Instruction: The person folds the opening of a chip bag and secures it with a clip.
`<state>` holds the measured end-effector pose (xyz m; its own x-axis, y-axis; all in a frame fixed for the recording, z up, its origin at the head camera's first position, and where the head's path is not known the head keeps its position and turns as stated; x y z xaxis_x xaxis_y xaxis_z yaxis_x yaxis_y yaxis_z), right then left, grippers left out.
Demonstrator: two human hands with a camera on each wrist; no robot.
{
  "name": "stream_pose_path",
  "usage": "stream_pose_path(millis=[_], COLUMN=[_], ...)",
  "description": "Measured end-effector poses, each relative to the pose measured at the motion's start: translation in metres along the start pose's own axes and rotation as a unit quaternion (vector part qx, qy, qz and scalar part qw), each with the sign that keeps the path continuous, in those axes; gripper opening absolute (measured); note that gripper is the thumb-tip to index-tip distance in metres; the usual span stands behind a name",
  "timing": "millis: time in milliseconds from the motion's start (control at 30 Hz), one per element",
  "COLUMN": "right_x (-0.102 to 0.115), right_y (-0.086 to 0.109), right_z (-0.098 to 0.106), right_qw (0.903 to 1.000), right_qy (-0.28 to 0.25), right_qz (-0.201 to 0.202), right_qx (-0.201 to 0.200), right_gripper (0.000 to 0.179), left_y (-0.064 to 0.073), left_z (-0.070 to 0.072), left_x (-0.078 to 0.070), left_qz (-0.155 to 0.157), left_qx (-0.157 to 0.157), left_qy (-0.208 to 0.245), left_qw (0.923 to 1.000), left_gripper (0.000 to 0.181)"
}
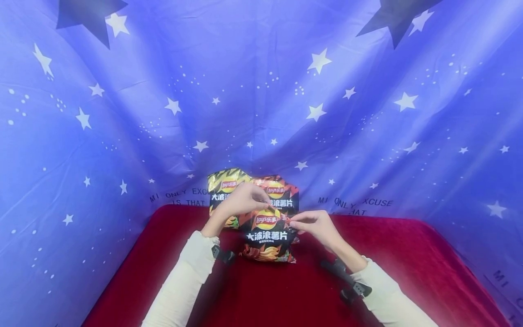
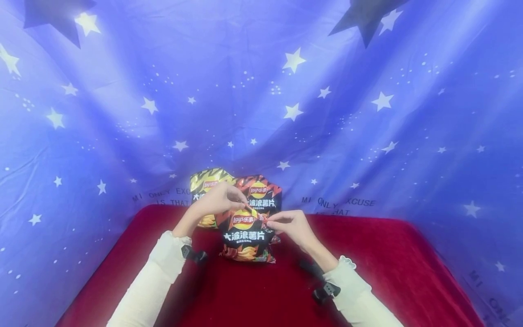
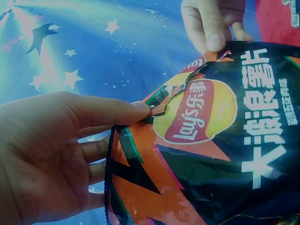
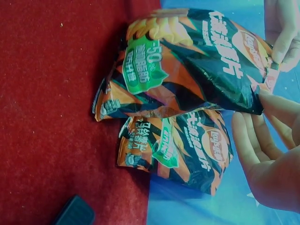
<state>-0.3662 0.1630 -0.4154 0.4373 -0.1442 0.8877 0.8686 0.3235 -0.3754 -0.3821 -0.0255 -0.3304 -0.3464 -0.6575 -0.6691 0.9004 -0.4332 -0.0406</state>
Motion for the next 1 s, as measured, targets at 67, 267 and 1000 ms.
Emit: stream_pose_path(millis=[67, 267, 1000], right_x=[0.000, 0.004, 0.000], right_y=[0.000, -0.002, -0.009], right_z=[-0.001, -0.003, -0.006], right_qw=[1.0000, 0.9997, 0.9991], right_qy=[0.005, 0.024, 0.043], right_qz=[-0.002, 0.005, -0.001], right_qx=[0.000, -0.001, 0.001], right_gripper=[0.027, 0.023, 0.018], left_y=[0.000, 0.001, 0.004], left_z=[0.000, -0.001, -0.001], left_x=[0.000, 0.004, 0.018], left_qz=[-0.001, -0.014, 0.012], left_qx=[0.001, -0.001, -0.028], left_qy=[0.004, 0.013, 0.036], left_qw=[1.0000, 0.9998, 0.9989], left_gripper=[0.007, 0.007, 0.010])
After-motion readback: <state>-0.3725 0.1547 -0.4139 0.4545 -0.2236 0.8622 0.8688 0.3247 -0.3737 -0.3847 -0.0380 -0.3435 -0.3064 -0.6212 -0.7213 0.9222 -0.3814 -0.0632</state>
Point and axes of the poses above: each hand's wrist, its own y-axis away from the middle knuckle, its own z-axis out of the back of the hand, x = y × z, the point moved 9 cm from there along -y, towards the middle knuckle, and after that the axes turned 12 degrees about z, right-handed, at the moved point
